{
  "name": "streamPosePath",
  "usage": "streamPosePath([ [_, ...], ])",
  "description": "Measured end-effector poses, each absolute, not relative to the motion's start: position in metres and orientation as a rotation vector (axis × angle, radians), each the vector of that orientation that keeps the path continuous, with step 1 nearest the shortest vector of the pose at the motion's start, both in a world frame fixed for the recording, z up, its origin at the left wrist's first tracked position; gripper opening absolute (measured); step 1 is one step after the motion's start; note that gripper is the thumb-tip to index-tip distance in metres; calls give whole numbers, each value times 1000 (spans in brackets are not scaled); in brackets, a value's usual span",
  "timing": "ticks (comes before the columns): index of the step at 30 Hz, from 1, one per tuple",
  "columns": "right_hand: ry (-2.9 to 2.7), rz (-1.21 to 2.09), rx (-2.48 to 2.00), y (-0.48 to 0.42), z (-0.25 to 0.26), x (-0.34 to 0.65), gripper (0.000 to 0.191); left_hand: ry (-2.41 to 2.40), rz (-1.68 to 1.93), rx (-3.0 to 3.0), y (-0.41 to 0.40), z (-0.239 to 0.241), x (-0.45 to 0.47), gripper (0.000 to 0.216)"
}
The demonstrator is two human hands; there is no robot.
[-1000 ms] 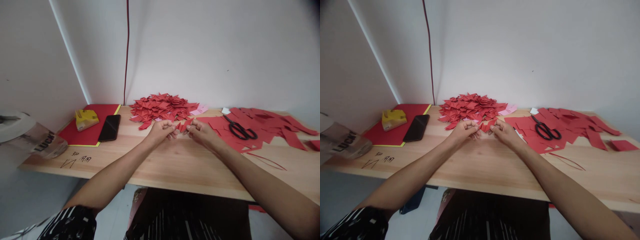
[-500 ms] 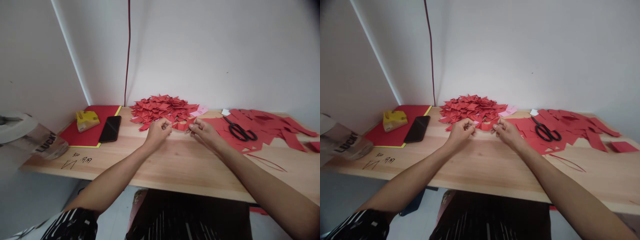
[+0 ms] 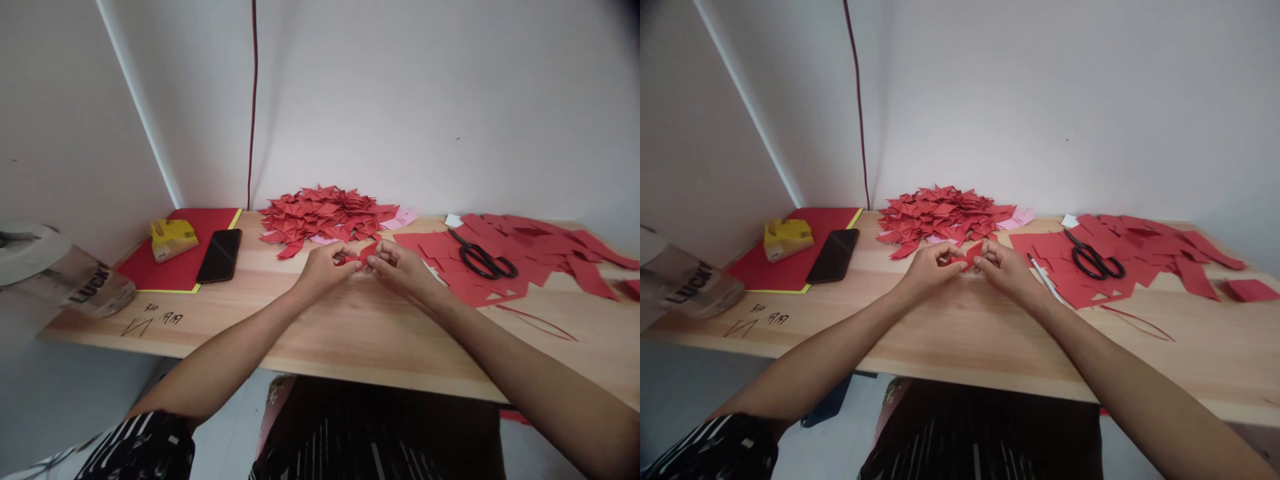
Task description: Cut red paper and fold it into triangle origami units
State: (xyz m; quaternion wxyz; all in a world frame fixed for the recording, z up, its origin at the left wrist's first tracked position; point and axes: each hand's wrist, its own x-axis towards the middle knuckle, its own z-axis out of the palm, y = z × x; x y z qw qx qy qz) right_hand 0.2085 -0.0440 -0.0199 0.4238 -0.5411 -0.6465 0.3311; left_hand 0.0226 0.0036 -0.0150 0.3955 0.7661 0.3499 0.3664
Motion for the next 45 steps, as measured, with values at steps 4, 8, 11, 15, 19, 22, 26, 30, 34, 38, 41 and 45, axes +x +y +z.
streamPosePath([
  [4, -1632, 813, -1341, -47, -19, 203, 16, 857, 918, 1858, 4, -16, 24, 9],
  [8, -1633, 775, -1308, -51, -16, 199, 15, 798, 919, 1698, 5, -18, 25, 10],
  [11, -1632, 717, -1309, -52, -12, 197, 16, 765, 923, 1582, 6, -20, 26, 14],
  [15, -1624, 726, -1285, -52, -12, 194, 17, 737, 927, 1424, 6, -22, 26, 19],
  [19, -1580, 752, -1283, -50, -13, 194, 15, 728, 906, 1348, 5, -20, 26, 18],
  [22, -1568, 768, -1298, -50, -13, 195, 16, 742, 899, 1345, 5, -19, 25, 17],
  [26, -1555, 811, -1271, -51, -13, 196, 17, 752, 910, 1347, 4, -18, 25, 14],
  [30, -1510, 861, -1226, -49, -17, 197, 20, 768, 911, 1337, 3, -16, 26, 14],
  [34, -1480, 923, -1163, -45, -24, 198, 19, 758, 923, 1306, 3, -15, 27, 14],
  [38, -1444, 964, -1134, -42, -29, 200, 17, 742, 933, 1343, 3, -15, 26, 13],
  [41, -1427, 980, -1109, -41, -31, 201, 16, 731, 932, 1386, 3, -16, 25, 10],
  [45, -1417, 1007, -1046, -40, -31, 200, 13, 727, 1000, 1590, 2, -16, 25, 7],
])
